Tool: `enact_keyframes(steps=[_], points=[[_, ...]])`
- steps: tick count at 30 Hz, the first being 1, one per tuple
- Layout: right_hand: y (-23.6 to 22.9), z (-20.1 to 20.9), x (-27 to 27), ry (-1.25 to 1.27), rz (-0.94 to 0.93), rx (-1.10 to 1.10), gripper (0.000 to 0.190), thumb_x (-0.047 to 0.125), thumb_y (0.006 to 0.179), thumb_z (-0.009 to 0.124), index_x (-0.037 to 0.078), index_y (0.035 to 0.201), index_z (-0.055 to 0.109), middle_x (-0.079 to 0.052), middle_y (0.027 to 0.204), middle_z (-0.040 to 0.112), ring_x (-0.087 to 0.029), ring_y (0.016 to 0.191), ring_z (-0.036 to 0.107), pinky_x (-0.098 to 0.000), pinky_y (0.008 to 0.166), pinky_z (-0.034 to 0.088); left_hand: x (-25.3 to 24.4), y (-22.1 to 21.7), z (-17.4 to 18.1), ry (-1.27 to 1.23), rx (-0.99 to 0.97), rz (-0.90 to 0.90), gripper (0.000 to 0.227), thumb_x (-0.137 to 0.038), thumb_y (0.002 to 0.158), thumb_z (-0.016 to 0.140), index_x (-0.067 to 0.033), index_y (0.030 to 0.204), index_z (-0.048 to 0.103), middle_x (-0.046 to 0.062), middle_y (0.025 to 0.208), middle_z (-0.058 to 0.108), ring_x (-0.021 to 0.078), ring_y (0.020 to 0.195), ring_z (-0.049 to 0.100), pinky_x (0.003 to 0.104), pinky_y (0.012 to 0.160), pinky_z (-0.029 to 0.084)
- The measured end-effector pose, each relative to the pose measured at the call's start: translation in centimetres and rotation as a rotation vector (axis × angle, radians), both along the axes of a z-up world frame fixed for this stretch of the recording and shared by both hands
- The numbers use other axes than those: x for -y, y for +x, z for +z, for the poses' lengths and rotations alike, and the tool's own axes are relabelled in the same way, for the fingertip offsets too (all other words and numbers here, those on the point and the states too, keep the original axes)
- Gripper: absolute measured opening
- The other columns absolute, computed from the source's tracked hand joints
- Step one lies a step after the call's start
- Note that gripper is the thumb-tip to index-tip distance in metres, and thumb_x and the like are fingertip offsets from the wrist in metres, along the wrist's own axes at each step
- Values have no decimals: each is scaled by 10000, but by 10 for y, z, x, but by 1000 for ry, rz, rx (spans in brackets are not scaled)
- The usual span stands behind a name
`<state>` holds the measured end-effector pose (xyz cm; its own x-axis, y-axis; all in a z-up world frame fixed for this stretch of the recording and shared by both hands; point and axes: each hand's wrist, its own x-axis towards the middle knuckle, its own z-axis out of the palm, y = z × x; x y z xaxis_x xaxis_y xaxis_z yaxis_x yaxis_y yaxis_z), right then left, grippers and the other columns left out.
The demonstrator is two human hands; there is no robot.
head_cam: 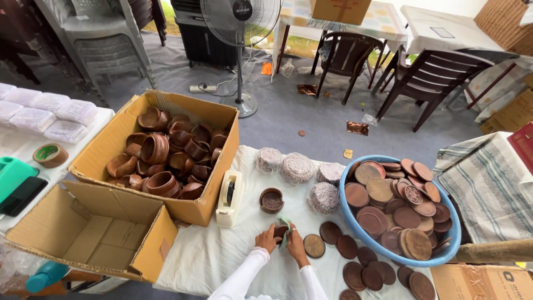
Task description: The person sits at a table and uses a green cloth to polish small, round wooden items. They pick up each item, rub it with the cloth, and place it back on the table. The person also handles a small bowl containing a dark substance, possibly a polishing agent.
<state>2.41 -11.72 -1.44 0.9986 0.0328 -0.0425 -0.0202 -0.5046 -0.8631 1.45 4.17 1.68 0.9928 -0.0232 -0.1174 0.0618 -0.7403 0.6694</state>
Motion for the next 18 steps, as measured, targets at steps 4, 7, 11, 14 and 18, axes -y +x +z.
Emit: enact_keyframes(steps=[4, 7, 11, 14, 18], points=[[-23, 66, -11, -4, 2, 58, 585, -44, 960, 502, 198, 1491, 499, -147, 1239, 674, -343, 1058, 707, -411, 932, 536, 2, 4, 5, 57, 24, -53, 436, -254, 886, 791, -105, 1182, 509, 154, 1005, 748, 392, 965, 706, 524, 802, 538], [-38, 124, -28, -87, 57, 165, 593, -90, 947, 487, 207, 1457, 542, -127, 1345, 626, -345, 1170, 644, -427, 942, 521, 7, 6, -10, 102, 43, -79, 365, -200, 886, 775, -96, 1133, 526, 149, 976, 748, 397, 935, 703, 543, 782, 520], [-39, 145, -40, -203, 217, 500, 791, -176, 681, 511, 175, 1386, 590, -154, 1434, 576, -384, 1263, 569, -439, 1015, 480, 2, 2, -30, 85, 148, -33, 151, -160, 922, 718, -111, 1009, 605, 139, 925, 759, 374, 884, 724, 524, 753, 549], [-34, 130, -38, -149, 190, 338, 748, -158, 762, 531, 212, 1408, 598, -123, 1397, 596, -359, 1266, 576, -414, 1021, 489, 1, -3, -13, 37, 120, -10, 225, -166, 893, 715, -97, 1067, 590, 143, 903, 759, 385, 861, 719, 529, 741, 549], [-29, 112, -35, -140, 145, 275, 616, -81, 905, 567, 241, 1429, 594, -143, 1422, 586, -370, 1282, 569, -411, 1042, 481, 1, -2, -9, 54, 134, -2, 219, -140, 914, 681, -100, 1105, 580, 123, 925, 767, 382, 853, 723, 533, 723, 554]])
